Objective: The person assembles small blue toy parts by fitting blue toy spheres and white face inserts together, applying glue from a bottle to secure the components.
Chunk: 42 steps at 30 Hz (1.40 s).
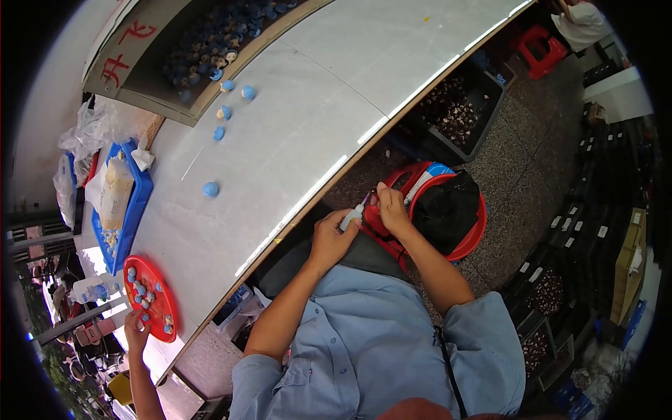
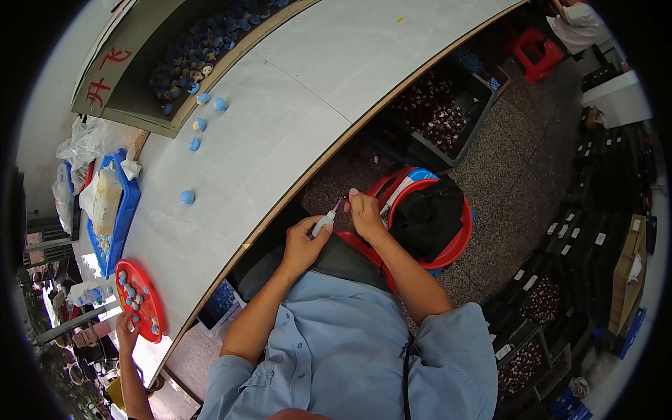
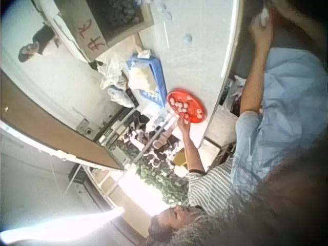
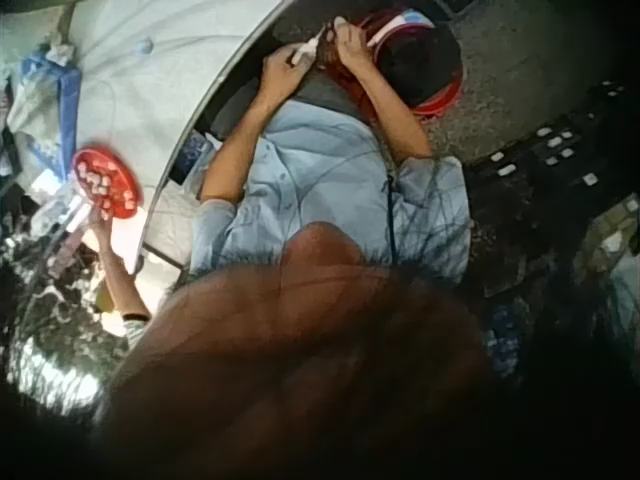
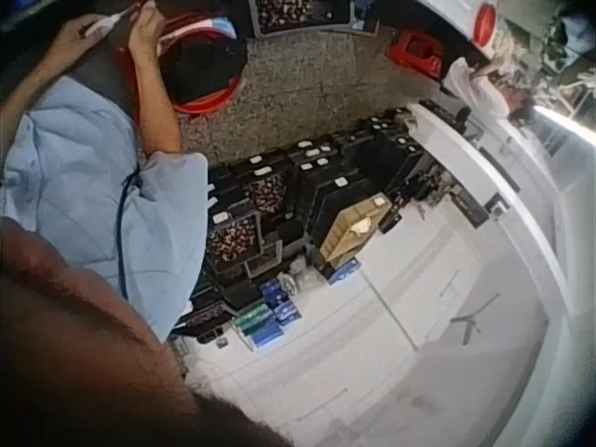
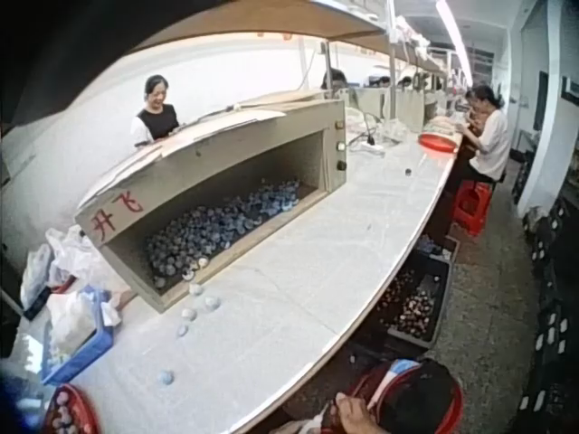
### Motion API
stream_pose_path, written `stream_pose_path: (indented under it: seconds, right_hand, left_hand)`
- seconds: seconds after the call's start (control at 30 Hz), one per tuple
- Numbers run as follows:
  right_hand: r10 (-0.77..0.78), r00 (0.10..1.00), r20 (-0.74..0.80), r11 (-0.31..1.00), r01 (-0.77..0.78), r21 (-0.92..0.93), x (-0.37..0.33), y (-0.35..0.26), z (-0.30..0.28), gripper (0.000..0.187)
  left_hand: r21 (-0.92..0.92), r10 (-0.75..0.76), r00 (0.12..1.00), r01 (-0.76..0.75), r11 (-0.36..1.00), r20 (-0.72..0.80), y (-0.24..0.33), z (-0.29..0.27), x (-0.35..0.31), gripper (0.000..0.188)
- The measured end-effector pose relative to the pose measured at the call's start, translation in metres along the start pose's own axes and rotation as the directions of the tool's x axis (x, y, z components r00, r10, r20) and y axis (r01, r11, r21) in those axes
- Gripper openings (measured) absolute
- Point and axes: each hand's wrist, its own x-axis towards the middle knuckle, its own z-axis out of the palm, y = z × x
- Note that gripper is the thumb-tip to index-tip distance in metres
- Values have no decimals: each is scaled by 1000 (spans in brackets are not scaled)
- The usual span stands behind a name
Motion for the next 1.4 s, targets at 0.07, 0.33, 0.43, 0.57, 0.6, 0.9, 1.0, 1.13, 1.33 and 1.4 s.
stream_pose_path:
  seconds: [0.07,0.33,0.43,0.57,0.6,0.9,1.0,1.13,1.33,1.4]
  right_hand:
    - [5,1000,-4,1000,-5,-5,0,1,0,55]
    - [24,1000,-1,1000,-24,7,-2,4,1,55]
    - [44,999,-8,999,-44,9,-1,4,2,55]
    - [-15,1000,-10,1000,15,16,0,5,4,55]
    - [-14,1000,-10,1000,14,16,0,6,4,55]
    - [11,1000,-8,1000,-11,-26,-2,2,4,57]
    - [19,1000,-18,1000,-19,-9,-3,4,4,57]
    - [10,1000,-27,1000,-10,-10,-3,3,5,57]
    - [-3,1000,-21,1000,2,-20,-4,5,5,56]
    - [9,1000,-13,1000,-9,-27,-4,3,5,56]
  left_hand:
    - [-11,11,1000,-11,1000,17,0,0,0,23]
    - [-9,22,1000,-22,1000,6,-5,1,-1,23]
    - [-8,21,1000,-21,1000,3,-5,1,-2,23]
    - [-8,4,1000,-4,1000,5,-4,0,-1,23]
    - [-9,4,1000,-4,1000,5,-4,0,0,23]
    - [0,-24,999,24,1000,24,-3,0,-2,23]
    - [-5,-11,1000,11,1000,19,-3,1,-2,23]
    - [4,3,1000,-3,1000,10,-6,1,-3,23]
    - [7,-9,1000,8,1000,15,-6,1,-3,23]
    - [10,-3,1000,3,1000,9,-7,0,-3,23]
